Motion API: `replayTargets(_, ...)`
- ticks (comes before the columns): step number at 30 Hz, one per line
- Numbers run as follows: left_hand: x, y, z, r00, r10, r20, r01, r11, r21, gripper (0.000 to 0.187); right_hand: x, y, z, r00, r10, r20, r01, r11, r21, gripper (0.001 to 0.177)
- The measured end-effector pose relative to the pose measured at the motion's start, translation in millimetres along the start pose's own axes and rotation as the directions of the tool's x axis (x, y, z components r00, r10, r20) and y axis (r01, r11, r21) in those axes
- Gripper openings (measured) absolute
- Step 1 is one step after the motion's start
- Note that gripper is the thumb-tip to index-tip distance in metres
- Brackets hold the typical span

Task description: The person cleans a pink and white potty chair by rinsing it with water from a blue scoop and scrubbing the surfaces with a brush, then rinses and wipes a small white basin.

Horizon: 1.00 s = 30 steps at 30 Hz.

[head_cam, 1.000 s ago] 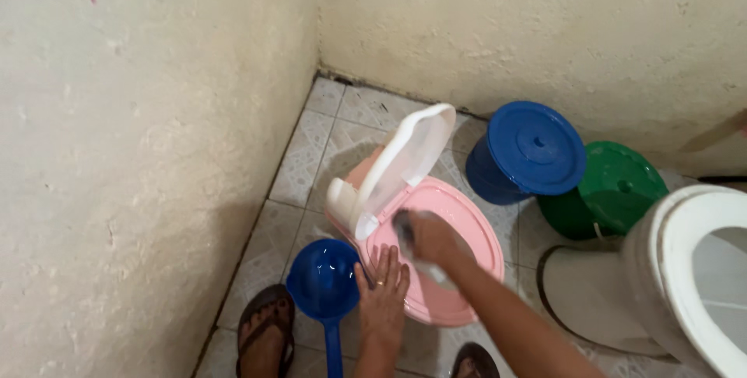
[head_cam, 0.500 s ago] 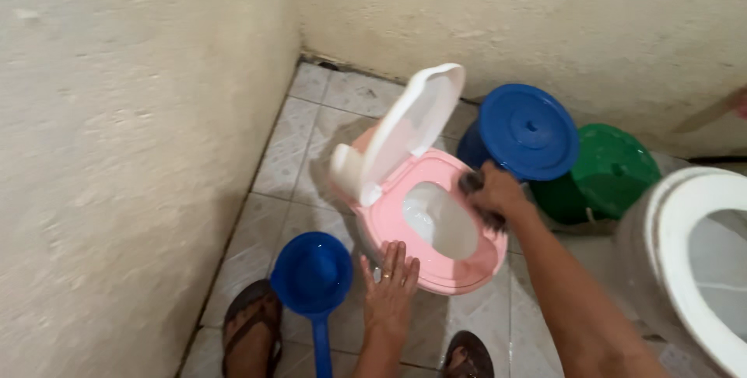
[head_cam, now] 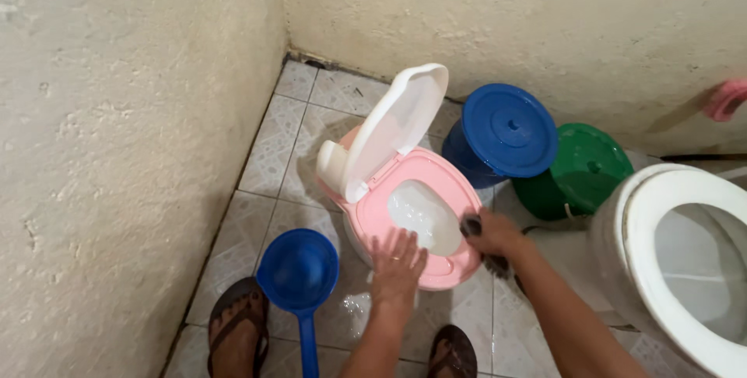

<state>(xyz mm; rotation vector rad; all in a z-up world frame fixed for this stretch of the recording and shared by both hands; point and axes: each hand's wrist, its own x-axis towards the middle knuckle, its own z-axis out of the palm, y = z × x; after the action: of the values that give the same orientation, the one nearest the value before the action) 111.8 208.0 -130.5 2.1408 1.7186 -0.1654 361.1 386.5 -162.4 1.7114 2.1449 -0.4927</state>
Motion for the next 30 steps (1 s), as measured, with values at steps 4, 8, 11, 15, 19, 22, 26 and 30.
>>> replayTargets(4,20,13,-15,0.98,0.074,0.184,-0.087,0.994,0.059,0.099,-42,-5,2,0.994,0.057,0.09,-0.067,0.991,0.117,0.073)
replayTargets(8,7,22,8,0.953,0.036,0.3,-0.057,0.996,0.062,0.104,-88,-24,-6,0.972,0.008,0.235,-0.027,0.997,0.078,0.065)
replayTargets(11,-12,17,38,0.998,0.024,-0.057,-0.019,0.996,0.082,0.093,-114,-43,-15,0.973,0.029,0.229,-0.042,0.998,0.052,0.061)
replayTargets(15,-17,19,37,0.998,-0.014,0.068,0.007,0.995,0.103,0.114,-113,-57,-16,0.997,0.072,0.014,-0.073,0.991,0.112,0.053)
replayTargets(19,-9,31,17,0.979,-0.033,0.2,0.023,0.998,0.051,0.128,-92,-49,-7,0.987,-0.153,-0.054,0.157,0.986,0.06,0.052)
replayTargets(22,-6,24,12,0.97,-0.064,0.236,0.063,0.998,0.012,0.126,-48,-55,-19,0.981,-0.128,-0.149,0.132,0.991,0.017,0.044)
replayTargets(26,-5,23,16,0.97,-0.125,0.209,0.158,0.976,-0.15,0.104,-9,-67,-21,0.982,-0.107,-0.158,0.1,0.993,-0.056,0.052)
replayTargets(30,-4,24,12,0.951,-0.146,0.271,0.209,0.953,-0.219,0.09,-55,-13,10,0.963,-0.207,-0.175,0.222,0.972,0.073,0.063)
